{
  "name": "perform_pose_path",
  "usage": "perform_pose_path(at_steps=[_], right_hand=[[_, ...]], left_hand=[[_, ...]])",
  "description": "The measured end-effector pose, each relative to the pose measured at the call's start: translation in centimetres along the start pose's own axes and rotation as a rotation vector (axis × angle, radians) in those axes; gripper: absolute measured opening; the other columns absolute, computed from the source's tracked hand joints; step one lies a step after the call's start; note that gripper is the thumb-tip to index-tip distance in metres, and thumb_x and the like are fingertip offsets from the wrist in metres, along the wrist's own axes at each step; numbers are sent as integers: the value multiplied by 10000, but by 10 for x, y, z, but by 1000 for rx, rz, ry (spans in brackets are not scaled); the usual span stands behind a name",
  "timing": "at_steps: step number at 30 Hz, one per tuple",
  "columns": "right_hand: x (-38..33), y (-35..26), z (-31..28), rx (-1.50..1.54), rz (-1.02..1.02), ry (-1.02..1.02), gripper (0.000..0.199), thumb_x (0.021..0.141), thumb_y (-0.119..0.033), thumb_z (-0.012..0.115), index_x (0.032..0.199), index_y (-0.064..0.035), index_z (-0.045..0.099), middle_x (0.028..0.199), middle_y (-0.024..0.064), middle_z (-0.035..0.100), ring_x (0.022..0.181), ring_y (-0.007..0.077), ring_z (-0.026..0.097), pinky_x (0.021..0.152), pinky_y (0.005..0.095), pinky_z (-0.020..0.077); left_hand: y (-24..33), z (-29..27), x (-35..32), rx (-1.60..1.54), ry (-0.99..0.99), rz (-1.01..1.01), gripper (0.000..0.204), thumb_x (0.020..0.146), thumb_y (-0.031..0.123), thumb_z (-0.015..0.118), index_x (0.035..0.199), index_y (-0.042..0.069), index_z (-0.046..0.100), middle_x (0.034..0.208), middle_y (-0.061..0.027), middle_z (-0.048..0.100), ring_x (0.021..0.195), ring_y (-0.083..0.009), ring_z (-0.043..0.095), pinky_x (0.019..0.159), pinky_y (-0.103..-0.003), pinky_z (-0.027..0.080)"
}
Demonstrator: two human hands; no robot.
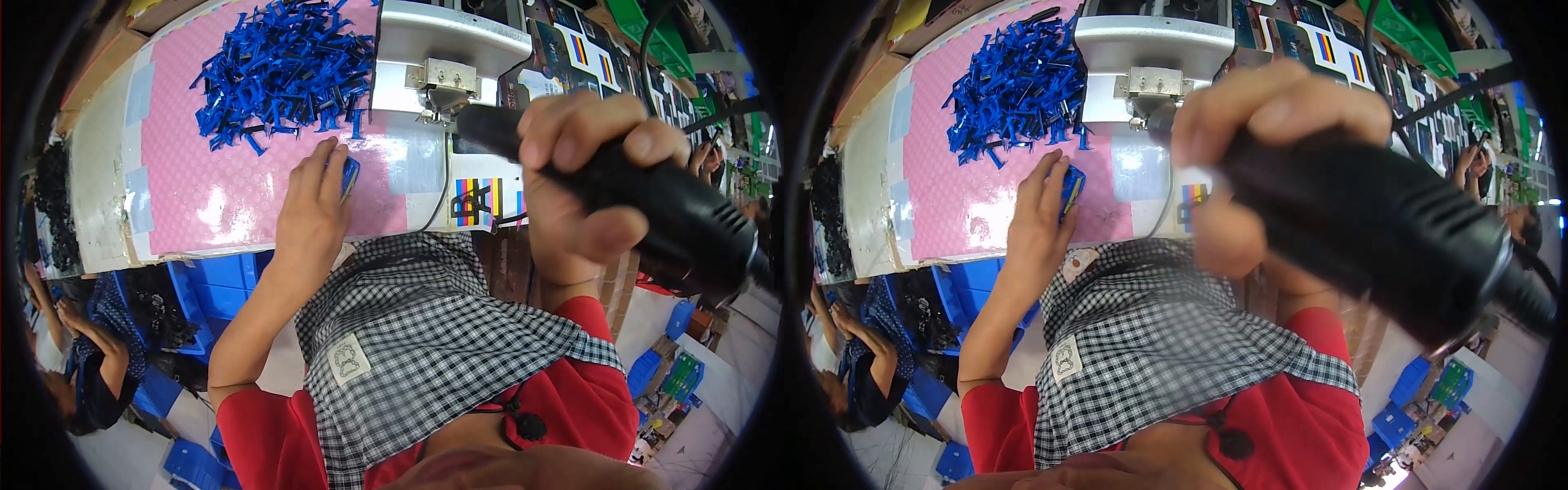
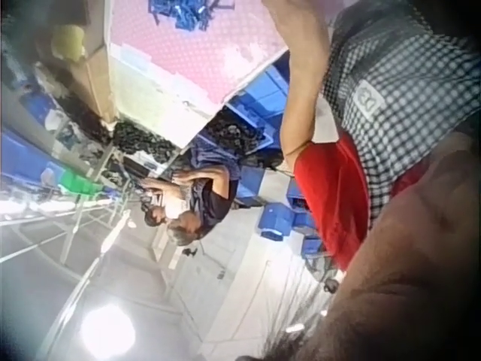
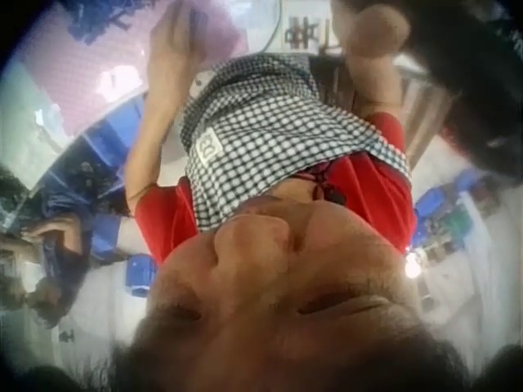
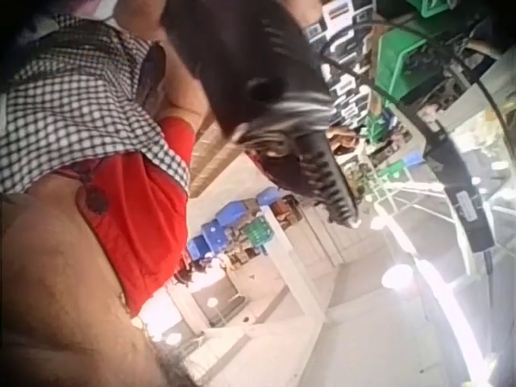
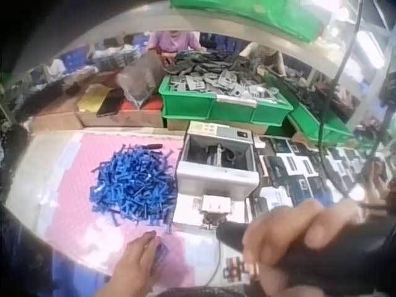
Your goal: The person attaches plastic parts onto toy car bodies by hand, fastens them using a handheld heating tool, and places the assembled toy cars on the table.
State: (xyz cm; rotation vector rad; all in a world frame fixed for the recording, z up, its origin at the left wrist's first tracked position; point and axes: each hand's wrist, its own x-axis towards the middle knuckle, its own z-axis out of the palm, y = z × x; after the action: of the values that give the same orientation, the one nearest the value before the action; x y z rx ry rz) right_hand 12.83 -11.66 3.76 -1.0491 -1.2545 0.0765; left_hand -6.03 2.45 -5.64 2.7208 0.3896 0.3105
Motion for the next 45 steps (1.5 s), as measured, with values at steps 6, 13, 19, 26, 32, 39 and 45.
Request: perform_pose_path(at_steps=[6, 13, 19, 26, 32, 39, 45], right_hand=[[17, 38, -5, 202, -22, 80, 352, 920, -416, 497, 1055, -97, 434, 737, 86, 489, 541, 175, 479, 527, 315, 423], [11, 32, 17, 249, 181, 109, 378, 917, -466, 463, 1024, -104, 457, 729, 76, 475, 545, 164, 458, 551, 310, 415], [-8, 20, 41, 183, 258, 49, 437, 875, -490, 543, 1034, -97, 437, 729, 84, 478, 552, 172, 485, 558, 324, 452], [-14, 33, 56, 76, 255, 28, 409, 883, -429, 566, 1032, -86, 398, 730, 96, 489, 542, 177, 500, 523, 304, 465], [-17, 38, 57, 66, 259, 32, 407, 888, -425, 561, 1030, -88, 384, 730, 94, 485, 532, 167, 507, 524, 293, 469], [-22, 45, 50, 187, 230, 94, 407, 845, -302, 638, 1043, -65, 373, 714, 98, 518, 550, 159, 530, 526, 279, 474], [-21, 38, 50, 130, 303, 65, 440, 869, -443, 599, 1034, -99, 380, 738, 83, 487, 556, 175, 509, 544, 307, 466]], left_hand=[[-5, 1, -5, -2214, -202, -745, 484, 902, 172, 554, 1323, -20, 413, 1293, -158, 484, 1135, -263, 536, 924, -425, 479], [19, 38, -3, -2151, -261, -640, 489, 930, 206, 506, 1346, -14, 370, 1182, -141, 543, 1064, -223, 574, 750, -374, 578], [20, 44, -5, -2237, -179, -667, 508, 939, 211, 494, 1377, 6, 338, 1163, -148, 562, 984, -201, 607, 686, -341, 584], [21, 44, -5, -2225, -170, -654, 510, 950, 224, 481, 1383, 3, 330, 1162, -156, 567, 976, -203, 617, 705, -343, 583], [20, 44, -4, -2245, -192, -649, 509, 950, 230, 486, 1378, -3, 340, 1185, -152, 558, 986, -204, 617, 704, -342, 585], [20, 41, -2, -2217, -205, -651, 514, 949, 241, 488, 1379, -1, 344, 1155, -147, 577, 969, -192, 624, 709, -329, 585], [21, 39, -2, -2210, -213, -668, 515, 948, 246, 489, 1382, 9, 344, 1132, -146, 590, 939, -179, 632, 702, -315, 582]])
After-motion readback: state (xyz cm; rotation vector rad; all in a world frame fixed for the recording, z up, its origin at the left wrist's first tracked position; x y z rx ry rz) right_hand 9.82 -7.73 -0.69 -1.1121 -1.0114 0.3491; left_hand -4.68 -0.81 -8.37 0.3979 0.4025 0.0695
